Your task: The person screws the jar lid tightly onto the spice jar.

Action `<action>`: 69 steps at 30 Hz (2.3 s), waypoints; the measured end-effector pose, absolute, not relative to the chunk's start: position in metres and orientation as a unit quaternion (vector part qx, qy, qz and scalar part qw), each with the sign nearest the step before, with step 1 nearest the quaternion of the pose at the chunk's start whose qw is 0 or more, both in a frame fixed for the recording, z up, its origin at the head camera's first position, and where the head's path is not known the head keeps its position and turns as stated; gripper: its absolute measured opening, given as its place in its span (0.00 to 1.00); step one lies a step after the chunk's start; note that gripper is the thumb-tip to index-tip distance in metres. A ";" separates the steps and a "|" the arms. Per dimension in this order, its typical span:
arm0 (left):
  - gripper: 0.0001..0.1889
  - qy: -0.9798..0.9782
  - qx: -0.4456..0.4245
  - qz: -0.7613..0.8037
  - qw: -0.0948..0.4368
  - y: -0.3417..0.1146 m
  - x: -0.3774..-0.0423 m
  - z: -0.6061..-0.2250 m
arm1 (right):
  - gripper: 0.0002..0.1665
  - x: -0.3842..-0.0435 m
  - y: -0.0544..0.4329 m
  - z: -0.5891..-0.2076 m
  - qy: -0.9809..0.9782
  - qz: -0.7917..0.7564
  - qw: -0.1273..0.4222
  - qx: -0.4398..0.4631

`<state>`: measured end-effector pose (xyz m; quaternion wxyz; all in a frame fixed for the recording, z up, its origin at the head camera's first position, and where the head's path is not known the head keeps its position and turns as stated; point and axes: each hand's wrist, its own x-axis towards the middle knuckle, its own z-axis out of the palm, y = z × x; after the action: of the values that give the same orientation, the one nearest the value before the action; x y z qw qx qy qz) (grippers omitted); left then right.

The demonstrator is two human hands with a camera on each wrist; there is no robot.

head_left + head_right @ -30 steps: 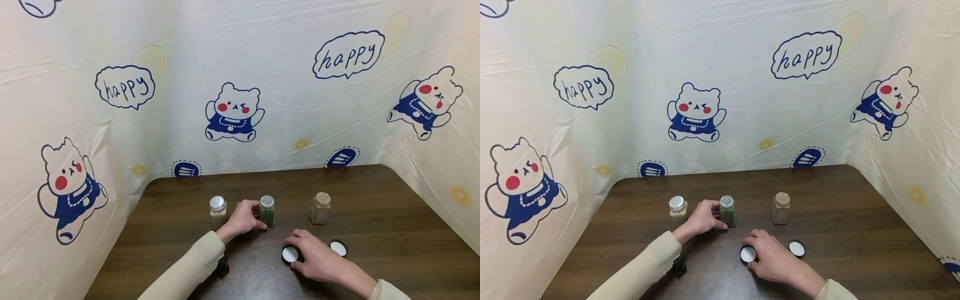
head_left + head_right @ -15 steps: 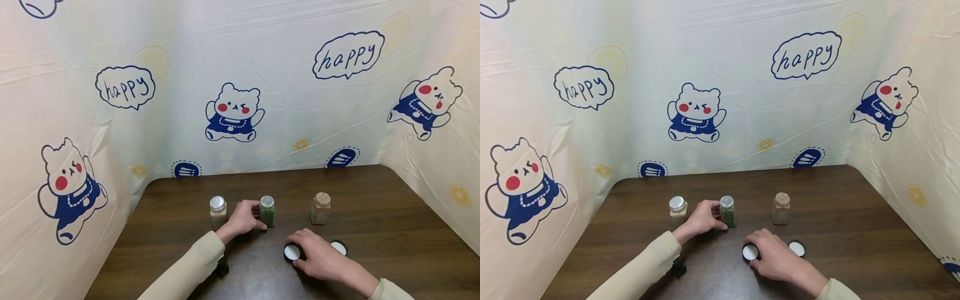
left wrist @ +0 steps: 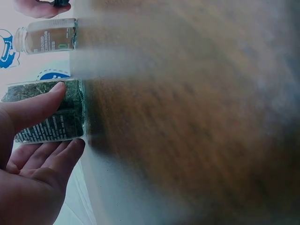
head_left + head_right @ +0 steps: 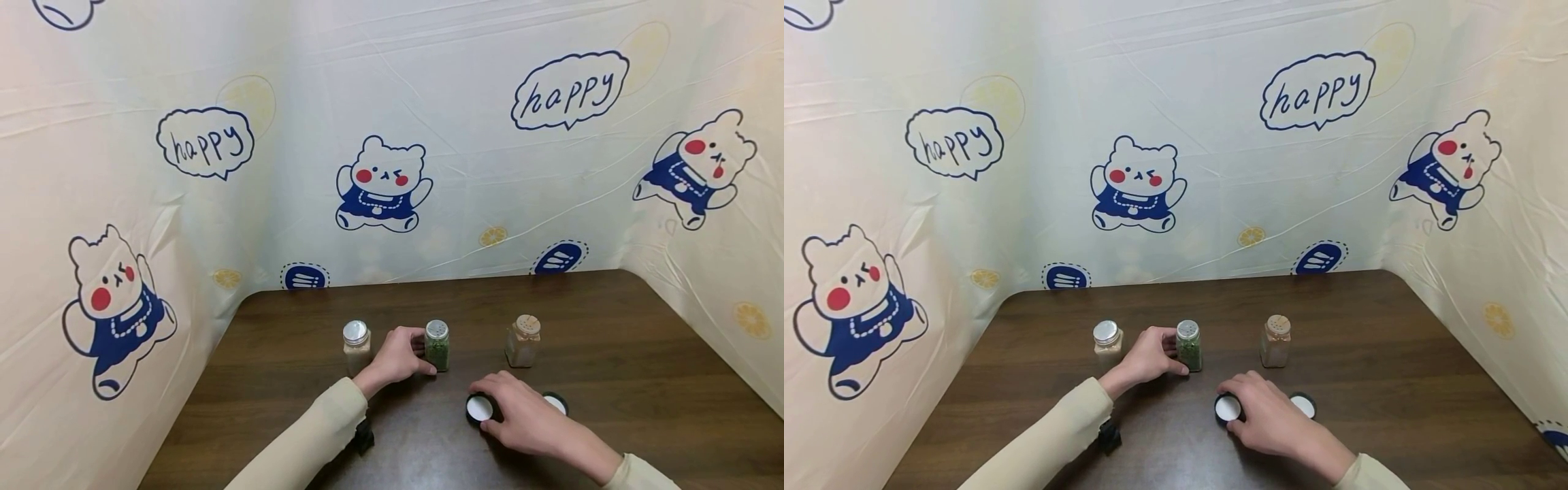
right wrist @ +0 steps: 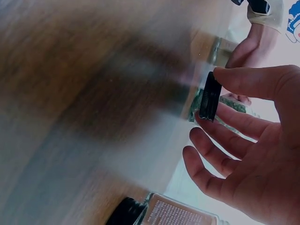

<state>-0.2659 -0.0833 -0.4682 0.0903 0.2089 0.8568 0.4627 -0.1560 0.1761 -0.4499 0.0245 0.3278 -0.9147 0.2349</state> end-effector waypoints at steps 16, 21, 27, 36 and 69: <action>0.26 0.856 0.218 0.461 0.086 -0.083 -0.267 -0.469 | 0.23 -0.161 0.178 -0.442 -0.921 0.236 0.058 0.304; 0.26 0.859 0.213 0.457 0.088 -0.083 -0.266 -0.468 | 0.23 -0.162 0.179 -0.440 -0.922 0.237 0.073 0.299; 0.24 0.860 0.217 0.453 0.087 -0.083 -0.267 -0.467 | 0.23 -0.165 0.179 -0.437 -0.921 0.238 0.083 0.296; 0.23 0.863 0.216 0.448 0.089 -0.083 -0.268 -0.467 | 0.22 -0.169 0.178 -0.430 -0.923 0.236 0.086 0.290; 0.23 0.860 0.216 0.454 0.090 -0.083 -0.270 -0.470 | 0.23 -0.184 0.167 -0.415 -0.926 0.249 0.098 0.266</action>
<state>-0.2703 -0.0830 -0.4696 0.0900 0.2157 0.8596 0.4543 -0.1842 0.1673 -0.4154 0.0983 0.2665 -0.9259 0.2491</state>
